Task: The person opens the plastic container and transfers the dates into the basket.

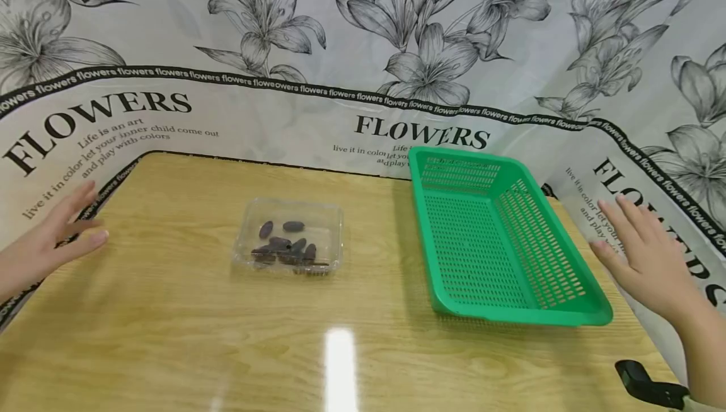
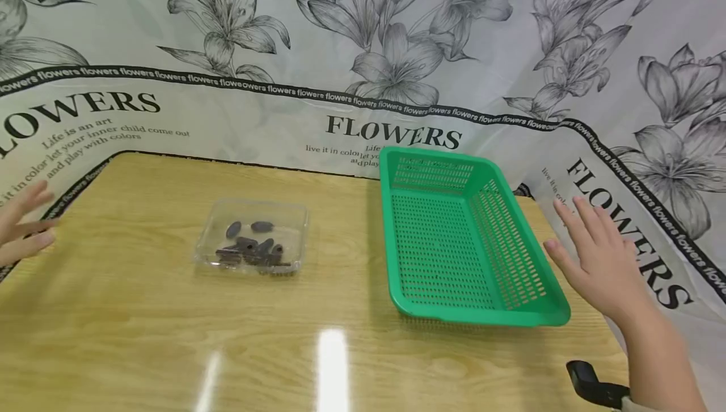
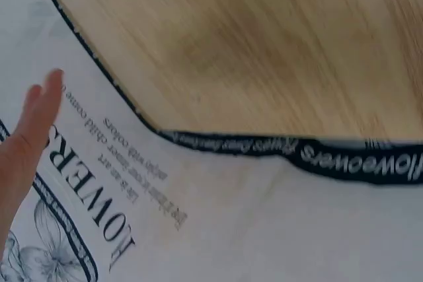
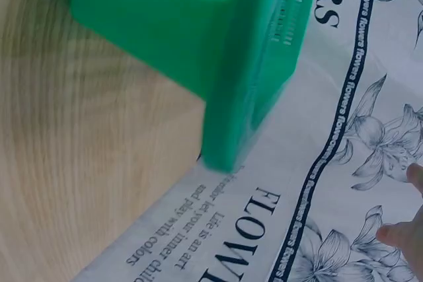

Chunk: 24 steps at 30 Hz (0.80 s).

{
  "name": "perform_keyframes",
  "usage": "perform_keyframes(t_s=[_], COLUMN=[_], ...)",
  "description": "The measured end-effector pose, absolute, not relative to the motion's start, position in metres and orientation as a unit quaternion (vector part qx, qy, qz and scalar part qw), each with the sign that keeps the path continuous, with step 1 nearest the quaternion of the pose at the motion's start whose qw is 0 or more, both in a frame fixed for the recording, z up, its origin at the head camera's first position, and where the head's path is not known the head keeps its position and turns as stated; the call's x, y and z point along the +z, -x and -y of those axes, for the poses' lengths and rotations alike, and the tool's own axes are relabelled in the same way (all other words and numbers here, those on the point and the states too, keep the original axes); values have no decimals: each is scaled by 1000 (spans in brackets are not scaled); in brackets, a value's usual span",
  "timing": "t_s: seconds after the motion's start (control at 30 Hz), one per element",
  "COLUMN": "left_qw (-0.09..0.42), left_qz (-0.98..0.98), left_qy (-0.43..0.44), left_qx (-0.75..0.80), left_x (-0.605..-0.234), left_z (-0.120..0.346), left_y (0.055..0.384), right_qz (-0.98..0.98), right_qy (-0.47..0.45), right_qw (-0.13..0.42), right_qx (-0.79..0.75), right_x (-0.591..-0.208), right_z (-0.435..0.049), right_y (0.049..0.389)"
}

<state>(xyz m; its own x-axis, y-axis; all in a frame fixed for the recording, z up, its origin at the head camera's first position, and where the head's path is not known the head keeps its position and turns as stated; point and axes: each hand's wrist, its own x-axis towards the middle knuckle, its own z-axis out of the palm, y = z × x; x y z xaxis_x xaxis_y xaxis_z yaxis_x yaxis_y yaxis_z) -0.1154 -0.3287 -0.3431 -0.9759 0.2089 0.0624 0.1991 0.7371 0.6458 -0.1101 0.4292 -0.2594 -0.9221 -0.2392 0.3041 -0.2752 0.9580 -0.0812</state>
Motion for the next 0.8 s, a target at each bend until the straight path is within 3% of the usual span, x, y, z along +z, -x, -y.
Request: perform_keyframes(t_s=[0.1,0.3,0.47,0.8], left_qw=[85,184,213,218], left_qz=[-877,-766,-699,-629], left_qy=[-110,-122,-95,-55], left_qx=[461,604,676,744], left_x=[-350,-365,-373,-387], left_z=[317,276,246,217], left_y=[119,123,125,129], right_qz=[969,957,947,931], right_qy=[-159,-184,-229,-313], right_qw=[163,147,144,128], right_qx=[101,167,172,136], right_x=[-253,-239,-230,-231], right_z=[-420,-388,-353,-294], right_y=[114,122,132,153])
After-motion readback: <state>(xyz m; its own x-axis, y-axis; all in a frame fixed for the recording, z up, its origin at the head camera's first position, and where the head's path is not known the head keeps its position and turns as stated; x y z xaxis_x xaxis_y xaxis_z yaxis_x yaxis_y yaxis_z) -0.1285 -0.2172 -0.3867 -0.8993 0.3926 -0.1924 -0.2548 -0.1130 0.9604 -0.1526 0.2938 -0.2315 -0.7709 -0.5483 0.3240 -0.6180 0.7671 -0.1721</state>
